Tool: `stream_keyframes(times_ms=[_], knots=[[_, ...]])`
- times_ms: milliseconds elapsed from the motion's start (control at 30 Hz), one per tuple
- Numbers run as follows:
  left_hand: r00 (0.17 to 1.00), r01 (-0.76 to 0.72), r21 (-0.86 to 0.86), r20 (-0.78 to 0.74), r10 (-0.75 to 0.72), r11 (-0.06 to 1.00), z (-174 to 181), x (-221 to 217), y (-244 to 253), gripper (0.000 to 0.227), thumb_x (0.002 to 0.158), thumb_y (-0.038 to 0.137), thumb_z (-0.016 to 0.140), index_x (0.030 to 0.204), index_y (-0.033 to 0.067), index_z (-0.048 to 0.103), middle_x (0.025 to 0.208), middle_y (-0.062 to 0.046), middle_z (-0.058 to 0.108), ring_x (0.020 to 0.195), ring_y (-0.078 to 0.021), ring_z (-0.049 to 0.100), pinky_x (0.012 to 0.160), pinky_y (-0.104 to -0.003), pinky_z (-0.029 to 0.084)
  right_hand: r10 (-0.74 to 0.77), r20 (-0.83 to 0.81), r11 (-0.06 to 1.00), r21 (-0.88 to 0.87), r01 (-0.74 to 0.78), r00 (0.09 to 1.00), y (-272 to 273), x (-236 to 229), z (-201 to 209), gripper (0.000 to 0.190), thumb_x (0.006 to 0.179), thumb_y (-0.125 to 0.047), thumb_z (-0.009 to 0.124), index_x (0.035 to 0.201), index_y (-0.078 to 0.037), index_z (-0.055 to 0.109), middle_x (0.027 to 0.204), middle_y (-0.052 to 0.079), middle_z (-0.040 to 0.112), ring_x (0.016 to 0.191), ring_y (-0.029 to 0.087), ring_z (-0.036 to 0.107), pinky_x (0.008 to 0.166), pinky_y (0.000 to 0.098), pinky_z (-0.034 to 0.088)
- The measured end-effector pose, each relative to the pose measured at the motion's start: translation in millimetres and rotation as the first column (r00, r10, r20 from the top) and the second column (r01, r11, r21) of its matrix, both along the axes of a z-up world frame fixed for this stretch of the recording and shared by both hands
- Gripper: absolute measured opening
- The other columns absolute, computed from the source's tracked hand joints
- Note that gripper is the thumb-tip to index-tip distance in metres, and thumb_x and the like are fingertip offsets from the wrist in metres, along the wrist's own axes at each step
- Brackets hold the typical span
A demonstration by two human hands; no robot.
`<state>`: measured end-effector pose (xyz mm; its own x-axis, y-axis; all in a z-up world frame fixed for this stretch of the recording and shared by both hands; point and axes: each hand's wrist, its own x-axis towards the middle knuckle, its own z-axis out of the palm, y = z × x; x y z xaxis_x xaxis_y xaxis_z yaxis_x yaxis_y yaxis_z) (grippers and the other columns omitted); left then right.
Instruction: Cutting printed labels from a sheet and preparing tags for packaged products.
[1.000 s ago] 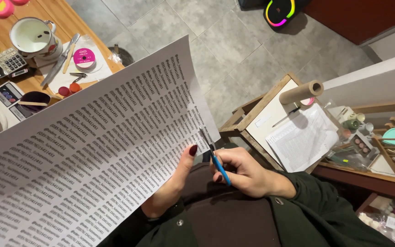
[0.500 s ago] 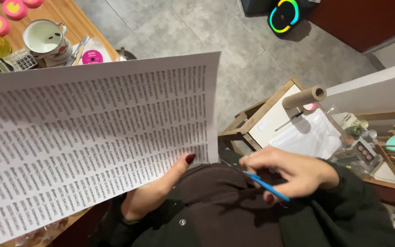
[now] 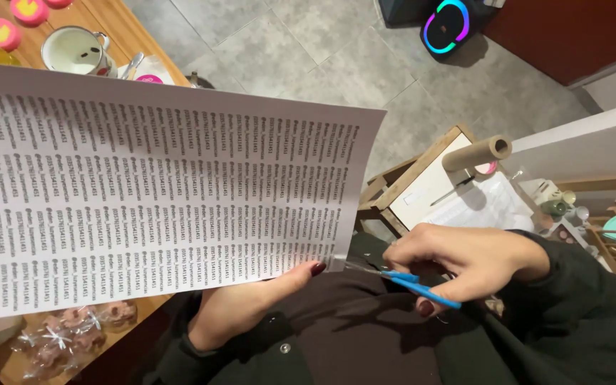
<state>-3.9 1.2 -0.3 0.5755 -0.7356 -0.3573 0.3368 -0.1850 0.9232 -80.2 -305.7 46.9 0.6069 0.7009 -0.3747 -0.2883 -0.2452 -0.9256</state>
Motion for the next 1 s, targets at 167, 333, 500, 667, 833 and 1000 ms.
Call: stream_keyframes(times_ms=[167,333,500,667,833,1000], knots=[[0.998,0.037,-0.002,0.047,-0.037,0.999,11,2,0,0.026,0.090,0.017,0.073,0.109,0.0005,0.077,0.100,-0.006,0.081,0.088,-0.0154,0.076,0.077,-0.028,0.060,0.036,0.046,0.999,-0.041,-0.034,0.998,-3,3,1,0.041,0.087,-0.029,0.078,0.077,-0.001,0.051,0.070,0.006,0.054,0.065,0.015,0.054,0.058,0.0330,0.043],[0.996,0.091,-0.014,-0.005,-0.091,0.996,11,0,-1,0.027,0.090,0.017,0.073,0.111,0.0006,0.076,0.103,-0.006,0.081,0.090,-0.0158,0.076,0.080,-0.028,0.060,0.029,-0.084,0.998,0.055,-0.024,0.996,-3,5,-1,0.040,0.088,-0.031,0.075,0.076,-0.003,0.048,0.070,0.004,0.054,0.066,0.012,0.061,0.057,0.0325,0.047],[0.988,0.151,0.001,-0.044,-0.151,0.989,12,2,-2,0.030,0.089,0.017,0.072,0.114,0.0013,0.075,0.105,-0.006,0.080,0.093,-0.0159,0.075,0.081,-0.029,0.060,0.042,0.007,0.997,-0.067,-0.041,0.999,-2,8,-1,0.041,0.086,-0.028,0.079,0.074,0.000,0.052,0.066,0.005,0.055,0.062,0.012,0.055,0.055,0.0309,0.043],[0.983,0.169,-0.022,-0.067,-0.170,0.985,16,6,-1,0.032,0.089,0.017,0.071,0.117,0.0011,0.074,0.108,-0.006,0.079,0.094,-0.0164,0.074,0.082,-0.029,0.058,0.003,-0.058,0.999,-0.039,-0.005,0.998,3,11,0,0.034,0.087,-0.024,0.076,0.076,0.000,0.055,0.069,0.005,0.062,0.066,0.011,0.064,0.058,0.0300,0.050],[0.972,0.217,-0.010,-0.095,-0.217,0.976,8,5,-2,0.034,0.090,0.018,0.070,0.119,0.0012,0.072,0.110,-0.007,0.077,0.095,-0.0169,0.072,0.083,-0.029,0.057,0.048,0.023,0.998,-0.035,-0.047,0.999,1,12,-4,0.031,0.088,-0.021,0.074,0.078,0.001,0.056,0.068,0.005,0.061,0.064,0.011,0.060,0.058,0.0291,0.047],[0.974,0.225,0.011,-0.042,-0.224,0.974,8,4,-7,0.037,0.089,0.020,0.071,0.121,0.0016,0.071,0.113,-0.006,0.075,0.098,-0.0171,0.071,0.087,-0.029,0.057,0.048,0.044,0.996,-0.080,-0.044,0.998,-1,11,-5,0.031,0.087,-0.022,0.074,0.078,0.001,0.054,0.070,0.006,0.060,0.064,0.012,0.060,0.056,0.0300,0.046]])
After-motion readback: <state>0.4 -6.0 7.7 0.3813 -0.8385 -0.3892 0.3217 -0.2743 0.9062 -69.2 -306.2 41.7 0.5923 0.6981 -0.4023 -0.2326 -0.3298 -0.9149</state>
